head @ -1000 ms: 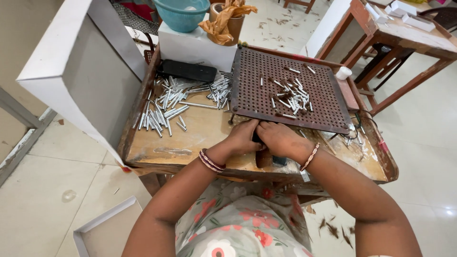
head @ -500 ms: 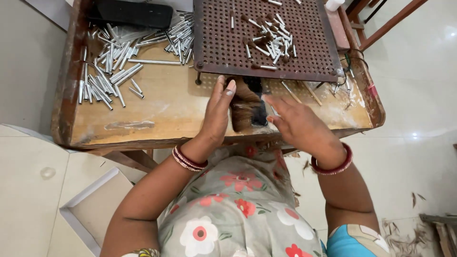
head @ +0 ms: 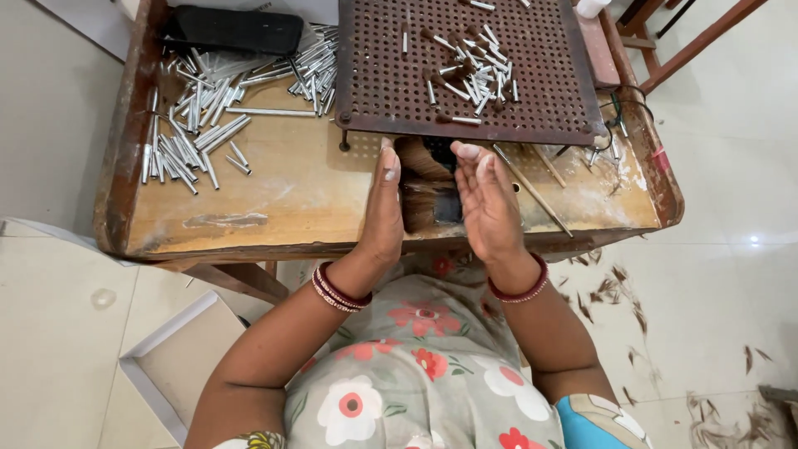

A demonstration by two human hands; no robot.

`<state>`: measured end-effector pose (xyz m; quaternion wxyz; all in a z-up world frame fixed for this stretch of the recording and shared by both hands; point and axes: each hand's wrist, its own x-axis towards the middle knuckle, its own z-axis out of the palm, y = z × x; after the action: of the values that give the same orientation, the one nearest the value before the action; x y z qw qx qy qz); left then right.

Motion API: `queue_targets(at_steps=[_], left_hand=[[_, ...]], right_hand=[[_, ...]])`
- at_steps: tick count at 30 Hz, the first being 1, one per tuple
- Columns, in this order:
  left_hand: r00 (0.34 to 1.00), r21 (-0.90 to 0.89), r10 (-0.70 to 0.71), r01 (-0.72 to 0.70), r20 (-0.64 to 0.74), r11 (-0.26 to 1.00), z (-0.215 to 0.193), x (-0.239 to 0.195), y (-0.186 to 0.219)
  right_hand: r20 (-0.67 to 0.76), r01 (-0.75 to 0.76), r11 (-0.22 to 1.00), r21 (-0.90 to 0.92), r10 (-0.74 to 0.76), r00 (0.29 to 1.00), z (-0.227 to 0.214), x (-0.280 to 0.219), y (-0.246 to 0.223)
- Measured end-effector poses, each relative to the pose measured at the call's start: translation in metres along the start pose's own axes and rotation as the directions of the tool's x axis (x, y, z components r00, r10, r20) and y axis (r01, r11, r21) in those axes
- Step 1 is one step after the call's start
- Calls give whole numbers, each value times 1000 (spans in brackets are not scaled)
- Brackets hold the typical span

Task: The person sits at a workbench assembling brushes, fitting bristle tufts into metal ferrules by hand and pressing and shaping the bristle ends, occasionally using a small wooden stick. They place finished pieces on a perforated metal board among piles of metal ferrules, and at one point pause to rub their arm before resuming assembly.

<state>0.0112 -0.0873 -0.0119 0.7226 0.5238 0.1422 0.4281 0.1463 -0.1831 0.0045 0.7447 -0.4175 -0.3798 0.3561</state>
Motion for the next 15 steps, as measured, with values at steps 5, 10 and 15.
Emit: queue_targets(at_steps=[5, 10, 15], left_hand=[[997, -6, 40, -40, 63, 999, 0, 1, -9], [997, -19, 6, -4, 72, 1000, 1, 4, -9], [997, -34, -8, 11, 79, 999, 3, 2, -9]], right_hand=[[-43, 2, 992, 127, 3, 999, 17, 5, 18], [5, -30, 984, 178, 30, 1000, 32, -11, 5], [-1, 6, 980, 200, -6, 1000, 24, -11, 9]])
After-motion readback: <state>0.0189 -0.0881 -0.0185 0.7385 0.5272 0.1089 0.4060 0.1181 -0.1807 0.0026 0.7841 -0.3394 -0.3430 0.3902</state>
